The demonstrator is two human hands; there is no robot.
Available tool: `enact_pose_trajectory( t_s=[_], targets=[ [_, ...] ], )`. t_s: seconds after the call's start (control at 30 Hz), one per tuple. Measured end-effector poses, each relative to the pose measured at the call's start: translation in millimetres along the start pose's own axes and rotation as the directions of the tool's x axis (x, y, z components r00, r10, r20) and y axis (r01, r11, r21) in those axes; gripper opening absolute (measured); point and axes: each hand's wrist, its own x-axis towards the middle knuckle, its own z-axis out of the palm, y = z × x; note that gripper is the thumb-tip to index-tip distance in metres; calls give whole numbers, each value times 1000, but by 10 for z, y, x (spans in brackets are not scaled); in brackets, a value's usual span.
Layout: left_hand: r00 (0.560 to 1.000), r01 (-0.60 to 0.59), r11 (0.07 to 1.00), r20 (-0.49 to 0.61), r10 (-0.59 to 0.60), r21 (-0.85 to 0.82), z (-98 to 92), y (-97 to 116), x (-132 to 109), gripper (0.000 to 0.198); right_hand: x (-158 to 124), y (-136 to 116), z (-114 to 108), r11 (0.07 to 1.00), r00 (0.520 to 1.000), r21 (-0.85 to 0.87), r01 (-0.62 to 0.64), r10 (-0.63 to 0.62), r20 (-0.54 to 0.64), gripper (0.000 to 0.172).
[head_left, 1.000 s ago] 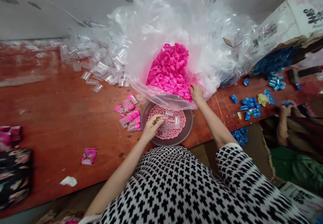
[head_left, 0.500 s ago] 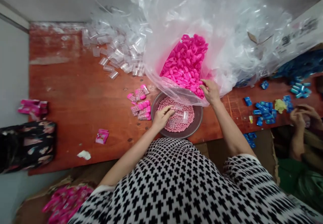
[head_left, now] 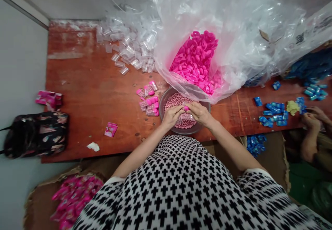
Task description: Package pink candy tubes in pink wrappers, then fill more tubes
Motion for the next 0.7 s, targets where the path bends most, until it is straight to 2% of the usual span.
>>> enact_pose_trajectory(
  t_s=[0.13, 0.27, 0.37, 0.47, 0.53, 0.57, 0.6, 0.63, 0.7],
  targets=[
    [995, -98, 994, 19, 98, 55, 37, -22, -57, 23, -95, -79, 21, 994, 999, -100, 40, -41, -8, 35],
    [991, -129, 988, 53, 124, 89, 52, -33, -104, 25, -146, -106, 77, 995, 999, -84, 47, -47, 8, 34],
    [997, -56, 997, 64, 53, 47, 41, 4, -105, 27, -144, -102, 102, 999, 1000, 41, -2, 1, 20, 34],
    [990, 103, 987, 105, -90, -121, 28, 72, -70, 35, -145, -136, 45, 941, 987, 307, -139, 156, -32, 35],
    [965, 254, 920, 148, -218, -298, 16, 97, -39, 45, -174, -203, -29, 791, 934, 555, -257, 350, -66, 41],
    [949, 313, 883, 146, -279, -350, 3, 95, -21, 50, -200, -253, -63, 648, 886, 707, -284, 460, -66, 48],
    [941, 339, 864, 125, -315, -373, -15, 84, -1, 54, -233, -314, -86, 474, 846, 839, -266, 533, -34, 54],
    [936, 352, 861, 125, -329, -368, -39, 68, 22, 56, -274, -386, -95, 305, 830, 925, -227, 557, 20, 60],
    [934, 357, 869, 138, -329, -342, -94, 43, 69, 56, -372, -557, -56, 71, 794, 992, -108, 607, 43, 64]
  ],
)
